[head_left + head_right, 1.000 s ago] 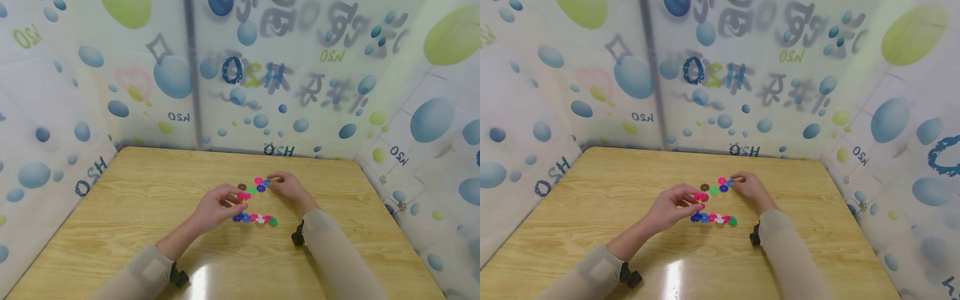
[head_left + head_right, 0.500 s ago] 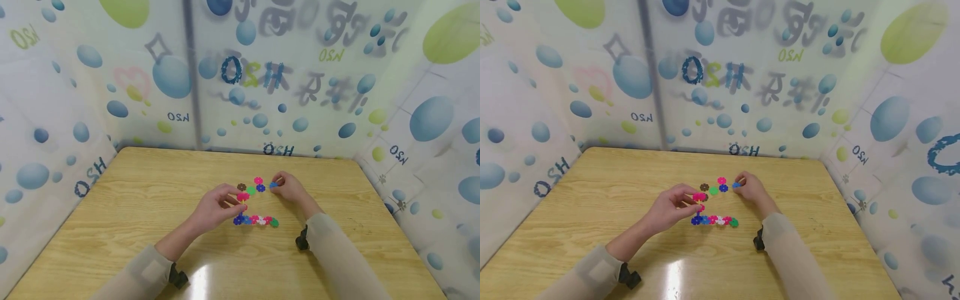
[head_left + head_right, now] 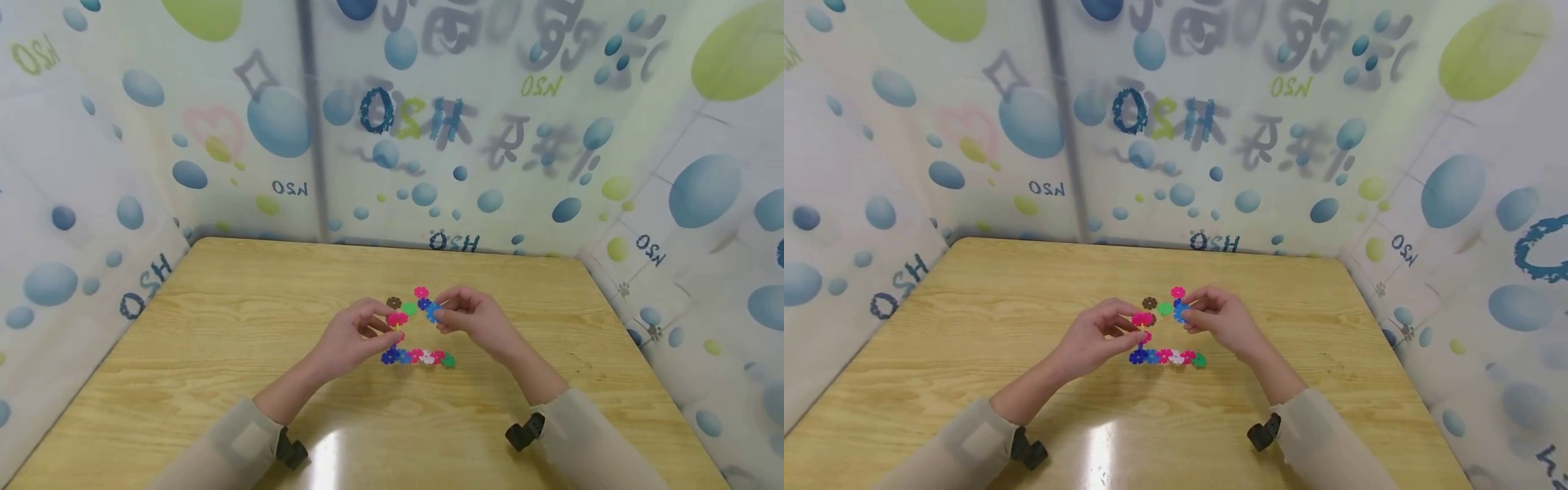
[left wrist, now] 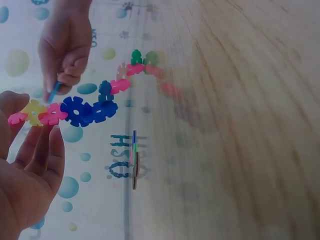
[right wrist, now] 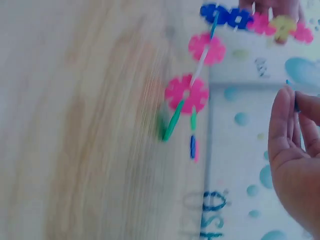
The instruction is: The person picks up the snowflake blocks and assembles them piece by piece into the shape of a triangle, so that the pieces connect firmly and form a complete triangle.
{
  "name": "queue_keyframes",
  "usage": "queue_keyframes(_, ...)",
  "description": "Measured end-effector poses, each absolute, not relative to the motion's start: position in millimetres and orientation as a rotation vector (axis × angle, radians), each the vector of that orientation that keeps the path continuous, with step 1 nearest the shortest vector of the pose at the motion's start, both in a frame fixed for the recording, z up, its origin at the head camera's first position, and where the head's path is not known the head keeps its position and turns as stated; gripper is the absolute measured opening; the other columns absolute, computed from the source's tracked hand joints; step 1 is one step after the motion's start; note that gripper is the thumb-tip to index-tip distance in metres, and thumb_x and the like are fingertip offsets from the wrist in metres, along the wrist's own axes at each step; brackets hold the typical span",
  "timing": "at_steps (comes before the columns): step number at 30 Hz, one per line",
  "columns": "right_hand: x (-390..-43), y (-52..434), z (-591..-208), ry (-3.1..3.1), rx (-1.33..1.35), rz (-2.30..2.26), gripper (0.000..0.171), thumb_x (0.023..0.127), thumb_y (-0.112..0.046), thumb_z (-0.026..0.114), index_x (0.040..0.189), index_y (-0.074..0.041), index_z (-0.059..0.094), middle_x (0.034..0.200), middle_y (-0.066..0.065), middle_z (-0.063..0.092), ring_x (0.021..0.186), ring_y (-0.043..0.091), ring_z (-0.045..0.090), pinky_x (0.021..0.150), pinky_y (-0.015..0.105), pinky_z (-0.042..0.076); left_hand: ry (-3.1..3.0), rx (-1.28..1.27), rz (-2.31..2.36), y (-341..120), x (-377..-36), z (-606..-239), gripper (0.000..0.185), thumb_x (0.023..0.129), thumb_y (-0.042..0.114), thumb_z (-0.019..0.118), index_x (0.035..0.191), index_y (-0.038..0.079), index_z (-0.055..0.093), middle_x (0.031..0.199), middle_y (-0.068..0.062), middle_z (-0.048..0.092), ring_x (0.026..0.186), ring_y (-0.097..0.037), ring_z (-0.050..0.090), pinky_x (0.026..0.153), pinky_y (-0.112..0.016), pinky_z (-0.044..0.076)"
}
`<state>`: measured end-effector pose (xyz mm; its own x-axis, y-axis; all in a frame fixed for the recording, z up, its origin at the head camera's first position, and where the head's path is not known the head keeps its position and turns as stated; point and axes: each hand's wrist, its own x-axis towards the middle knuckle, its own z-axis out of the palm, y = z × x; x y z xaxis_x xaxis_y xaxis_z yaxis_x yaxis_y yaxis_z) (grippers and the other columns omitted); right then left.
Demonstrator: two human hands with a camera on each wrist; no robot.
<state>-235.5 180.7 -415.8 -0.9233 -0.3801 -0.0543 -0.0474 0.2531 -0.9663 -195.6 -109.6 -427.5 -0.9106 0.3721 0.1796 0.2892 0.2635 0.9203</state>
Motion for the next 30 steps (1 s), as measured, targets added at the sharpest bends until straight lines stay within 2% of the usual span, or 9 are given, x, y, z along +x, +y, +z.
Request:
queue_keyframes(6,-218,173,-404,2.123,-0.418,-1.755,0.035,0.106,-0.021,0.075,0.136,-0.004,0.070,0.110,0.005,0.078,0.098,0.024,0.080,0.097,0.043,0.066,2.433,0.659,1.758,-110,-195,-428,0.025,0.101,0.023,0.083,0.124,0.017,0.075,0.128,-0.008,0.070,0.109,-0.025,0.079,0.088,-0.026,0.064)
queue_keyframes(17,-214,161,-401,2.095,-0.409,-1.758,0.039,0.105,-0.024,0.077,0.139,-0.005,0.071,0.116,0.010,0.080,0.104,0.028,0.082,0.101,0.049,0.064,2.451,0.675,1.734,-109,-194,-426,0.024,0.100,0.022,0.083,0.124,0.022,0.076,0.127,-0.002,0.070,0.110,-0.024,0.079,0.088,-0.027,0.064)
queue_keyframes(21,-215,160,-401,2.078,-0.409,-1.766,0.040,0.106,-0.024,0.076,0.139,-0.004,0.071,0.116,0.009,0.080,0.103,0.027,0.082,0.102,0.051,0.063,2.474,0.682,1.734,-108,-194,-426,0.018,0.105,0.026,0.077,0.123,0.023,0.078,0.123,0.000,0.073,0.107,-0.020,0.077,0.088,-0.028,0.064)
queue_keyframes(25,-215,159,-401,2.056,-0.415,-1.779,0.039,0.106,-0.021,0.076,0.139,-0.002,0.070,0.115,0.008,0.080,0.100,0.022,0.082,0.100,0.046,0.065,2.527,0.673,1.723,-109,-195,-428,0.017,0.110,0.030,0.070,0.122,0.025,0.080,0.120,0.003,0.077,0.104,-0.016,0.074,0.091,-0.030,0.063)
queue_keyframes(30,-214,158,-400,2.043,-0.423,-1.781,0.040,0.105,-0.021,0.076,0.140,-0.002,0.070,0.115,0.007,0.080,0.099,0.018,0.082,0.096,0.038,0.066,2.584,0.655,1.733,-109,-195,-427,0.013,0.107,0.028,0.075,0.115,0.025,0.084,0.117,0.006,0.074,0.107,-0.015,0.069,0.092,-0.030,0.062)
